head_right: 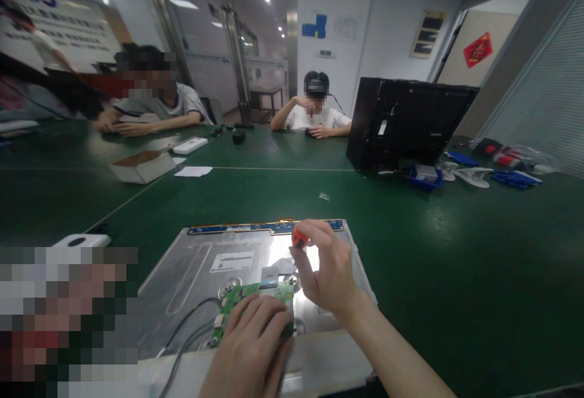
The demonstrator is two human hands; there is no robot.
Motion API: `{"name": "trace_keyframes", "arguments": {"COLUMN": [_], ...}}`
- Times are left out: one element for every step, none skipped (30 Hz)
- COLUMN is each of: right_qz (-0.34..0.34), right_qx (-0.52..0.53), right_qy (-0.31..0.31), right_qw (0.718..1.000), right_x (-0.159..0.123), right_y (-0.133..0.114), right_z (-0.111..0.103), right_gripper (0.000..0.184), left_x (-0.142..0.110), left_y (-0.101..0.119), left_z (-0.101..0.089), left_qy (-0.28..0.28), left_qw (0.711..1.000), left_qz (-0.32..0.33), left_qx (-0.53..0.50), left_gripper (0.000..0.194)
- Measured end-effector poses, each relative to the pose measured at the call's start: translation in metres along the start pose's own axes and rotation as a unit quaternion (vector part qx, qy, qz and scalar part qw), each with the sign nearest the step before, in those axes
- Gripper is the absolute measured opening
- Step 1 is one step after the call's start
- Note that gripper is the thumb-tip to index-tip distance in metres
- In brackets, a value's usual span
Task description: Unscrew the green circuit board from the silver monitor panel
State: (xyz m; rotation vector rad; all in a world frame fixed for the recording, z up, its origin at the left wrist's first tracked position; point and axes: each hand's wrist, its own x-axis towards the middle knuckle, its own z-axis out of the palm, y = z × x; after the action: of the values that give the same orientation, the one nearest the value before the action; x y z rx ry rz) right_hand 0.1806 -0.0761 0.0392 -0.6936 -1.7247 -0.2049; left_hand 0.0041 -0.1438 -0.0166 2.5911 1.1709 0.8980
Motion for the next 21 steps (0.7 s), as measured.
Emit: {"name": "trace_keyframes", "arguments": {"right_qz": [0.002, 0.004, 0.007, 0.010, 0.014, 0.018, 0.023, 0.030, 0.038, 0.049, 0.061, 0.071, 0.088, 0.105, 0.125, 0.143, 0.158, 0.170, 0.178, 0.180, 0.175], "right_qx": [0.001, 0.002, 0.002, 0.003, 0.004, 0.004, 0.004, 0.007, 0.010, 0.018, 0.026, 0.030, 0.030, 0.034, 0.041, 0.048, 0.054, 0.059, 0.061, 0.063, 0.066], "right_qy": [0.001, 0.002, 0.005, 0.007, 0.009, 0.010, 0.011, 0.011, 0.009, 0.008, 0.004, 0.002, 0.001, 0.001, -0.002, -0.002, 0.000, 0.003, 0.008, 0.012, 0.013], "right_qw": [1.000, 1.000, 1.000, 1.000, 1.000, 1.000, 1.000, 0.999, 0.999, 0.999, 0.998, 0.997, 0.996, 0.994, 0.991, 0.988, 0.986, 0.984, 0.982, 0.982, 0.982], "right_x": [0.000, -0.001, -0.001, 0.000, 0.000, 0.001, 0.001, 0.001, 0.001, 0.000, -0.002, -0.004, -0.008, -0.012, -0.017, -0.021, -0.025, -0.028, -0.031, -0.032, -0.032], "right_y": [0.001, 0.002, 0.002, 0.003, 0.003, 0.002, 0.001, -0.002, -0.006, -0.011, -0.017, -0.023, -0.029, -0.034, -0.039, -0.043, -0.047, -0.049, -0.051, -0.053, -0.054], "right_z": [0.000, -0.001, -0.002, -0.004, -0.006, -0.009, -0.012, -0.016, -0.020, -0.024, -0.028, -0.032, -0.035, -0.038, -0.040, -0.041, -0.041, -0.041, -0.040, -0.039, -0.038], "right_gripper": [0.040, 0.041, 0.042, 0.043, 0.045, 0.047, 0.049, 0.052, 0.054, 0.055, 0.056, 0.056, 0.055, 0.055, 0.054, 0.054, 0.053, 0.052, 0.052, 0.051, 0.051], "left_x": [-0.001, -0.002, -0.002, -0.002, -0.003, -0.003, -0.003, -0.003, -0.004, -0.004, -0.005, -0.005, -0.006, -0.006, -0.007, -0.007, -0.007, -0.007, -0.007, -0.007, -0.007], "left_y": [0.000, -0.001, -0.001, -0.002, -0.002, -0.002, -0.002, -0.002, -0.002, -0.002, -0.001, -0.001, 0.000, 0.001, 0.002, 0.003, 0.004, 0.004, 0.004, 0.003, 0.002], "left_z": [0.001, 0.003, 0.006, 0.009, 0.013, 0.017, 0.021, 0.025, 0.027, 0.028, 0.028, 0.027, 0.024, 0.021, 0.018, 0.015, 0.013, 0.012, 0.011, 0.012, 0.013], "left_qy": [0.015, 0.031, 0.042, 0.061, 0.078, 0.091, 0.132, 0.154, 0.176, 0.180, 0.171, 0.158, 0.143, 0.130, 0.122, 0.116, 0.111, 0.107, 0.105, 0.104, 0.104], "left_qw": [1.000, 0.999, 0.999, 0.998, 0.997, 0.995, 0.991, 0.988, 0.984, 0.983, 0.985, 0.987, 0.990, 0.991, 0.992, 0.993, 0.994, 0.994, 0.994, 0.995, 0.995], "left_qz": [0.005, 0.010, 0.015, 0.020, 0.023, 0.025, 0.028, 0.026, 0.025, 0.021, 0.015, 0.010, 0.005, 0.004, 0.003, 0.003, 0.003, 0.002, 0.002, 0.002, 0.002], "left_qx": [0.003, 0.006, 0.009, 0.011, 0.013, 0.015, 0.013, 0.009, 0.004, -0.002, -0.008, -0.014, -0.018, -0.021, -0.021, -0.020, -0.016, -0.011, -0.007, -0.004, -0.003], "left_gripper": [0.020, 0.019, 0.020, 0.021, 0.022, 0.023, 0.023, 0.023, 0.023, 0.023, 0.024, 0.024, 0.024, 0.023, 0.022, 0.021, 0.020, 0.020, 0.020, 0.020, 0.020]}}
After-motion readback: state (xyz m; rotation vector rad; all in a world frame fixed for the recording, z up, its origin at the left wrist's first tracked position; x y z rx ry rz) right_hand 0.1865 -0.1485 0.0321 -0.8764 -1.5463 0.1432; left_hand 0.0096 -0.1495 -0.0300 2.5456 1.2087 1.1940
